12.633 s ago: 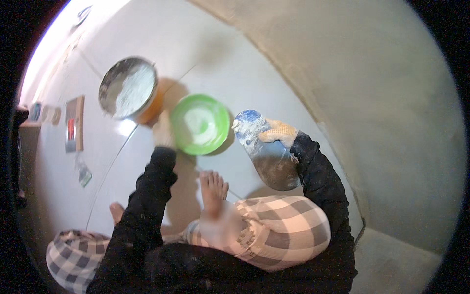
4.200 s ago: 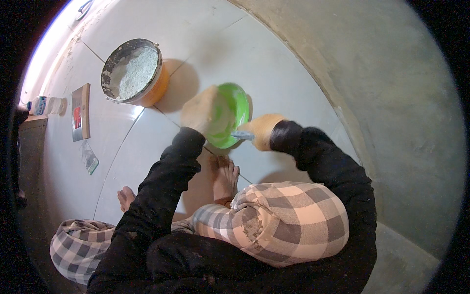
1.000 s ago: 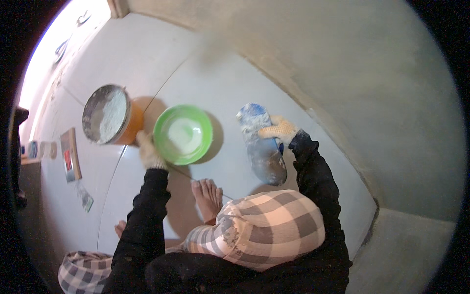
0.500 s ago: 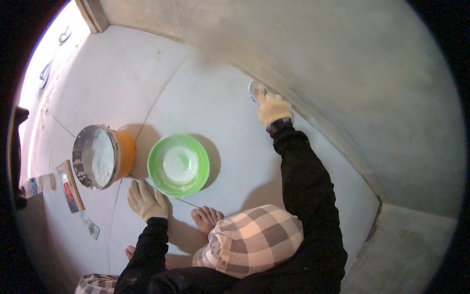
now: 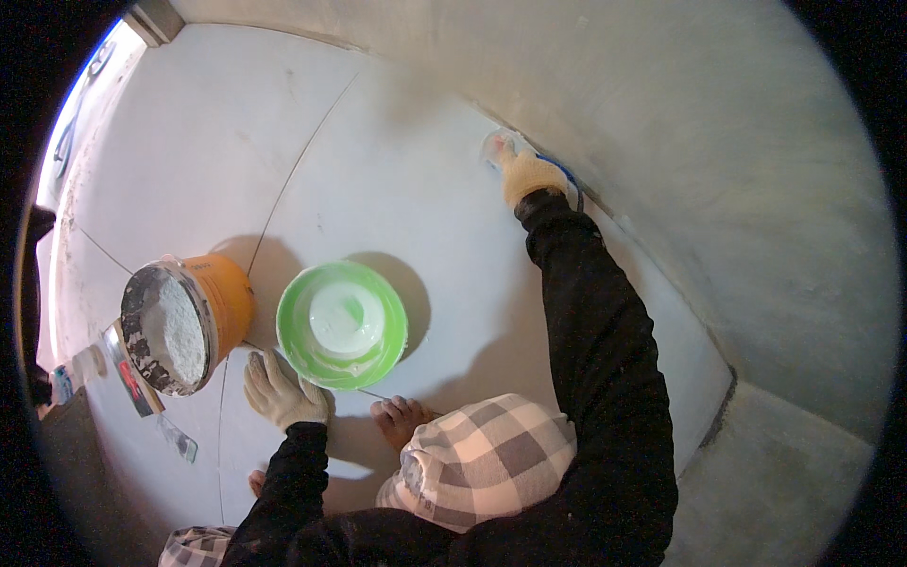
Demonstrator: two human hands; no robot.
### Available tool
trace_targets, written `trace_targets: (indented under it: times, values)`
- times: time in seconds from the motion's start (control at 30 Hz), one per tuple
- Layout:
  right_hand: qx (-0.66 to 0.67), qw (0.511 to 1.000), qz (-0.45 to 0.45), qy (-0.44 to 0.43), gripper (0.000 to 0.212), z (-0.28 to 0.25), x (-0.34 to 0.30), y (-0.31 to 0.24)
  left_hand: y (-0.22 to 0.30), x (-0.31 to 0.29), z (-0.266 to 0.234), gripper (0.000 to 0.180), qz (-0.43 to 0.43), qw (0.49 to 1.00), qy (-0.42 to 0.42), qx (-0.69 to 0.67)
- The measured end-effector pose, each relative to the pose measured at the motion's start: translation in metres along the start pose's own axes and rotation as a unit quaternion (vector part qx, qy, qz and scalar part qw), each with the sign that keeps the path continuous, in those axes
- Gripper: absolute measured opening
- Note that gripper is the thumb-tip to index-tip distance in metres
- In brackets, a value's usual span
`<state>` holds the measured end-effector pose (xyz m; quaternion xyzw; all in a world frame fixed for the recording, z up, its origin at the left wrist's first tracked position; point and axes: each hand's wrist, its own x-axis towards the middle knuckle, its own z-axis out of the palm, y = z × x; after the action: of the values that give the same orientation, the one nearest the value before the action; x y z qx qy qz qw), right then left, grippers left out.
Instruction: The person scoops white grout from a green bowl with a rubber float and spreads it into the gaps between white floor tiles. They repeatedly reload the float and work along the tile seams, smoothing the grout into the joints.
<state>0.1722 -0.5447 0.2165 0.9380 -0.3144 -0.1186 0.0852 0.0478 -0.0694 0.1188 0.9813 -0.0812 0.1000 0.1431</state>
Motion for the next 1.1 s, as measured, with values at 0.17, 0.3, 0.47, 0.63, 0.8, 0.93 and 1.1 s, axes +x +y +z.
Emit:
trace_targets:
  times: [0.17,0.3,0.47,0.63,0.8,0.93,1.1]
  values:
    - [-0.067,0.990,-0.060,-0.107,0.040,-0.019,-0.022,0.028,-0.005,-0.002,0.002,0.071,-0.007,1.000,-0.007,0.003]
    - [-0.091,0.994,-0.056,-0.001,0.040,0.010,-0.047,0.050,-0.007,-0.003,0.004,0.070,-0.008,1.000,-0.001,0.005]
    - [0.001,0.972,-0.199,0.125,0.040,0.054,-0.058,0.037,-0.006,-0.001,0.005,0.070,-0.006,1.000,0.002,0.020]
    - [-0.067,0.976,-0.196,0.069,0.035,0.037,-0.032,-0.043,-0.007,-0.002,0.007,0.072,-0.003,1.000,0.001,0.027]
    - [-0.017,0.977,-0.177,0.121,0.024,0.014,0.030,-0.116,-0.008,-0.004,0.009,0.071,0.005,0.999,-0.004,0.047]
    - [0.053,0.984,-0.147,0.085,0.023,0.017,0.036,-0.096,-0.010,-0.005,0.010,0.071,0.025,0.999,0.020,0.040]
    - [0.028,0.990,-0.123,0.056,0.036,0.021,0.002,-0.021,-0.015,-0.005,0.013,0.072,0.021,0.999,0.017,0.043]
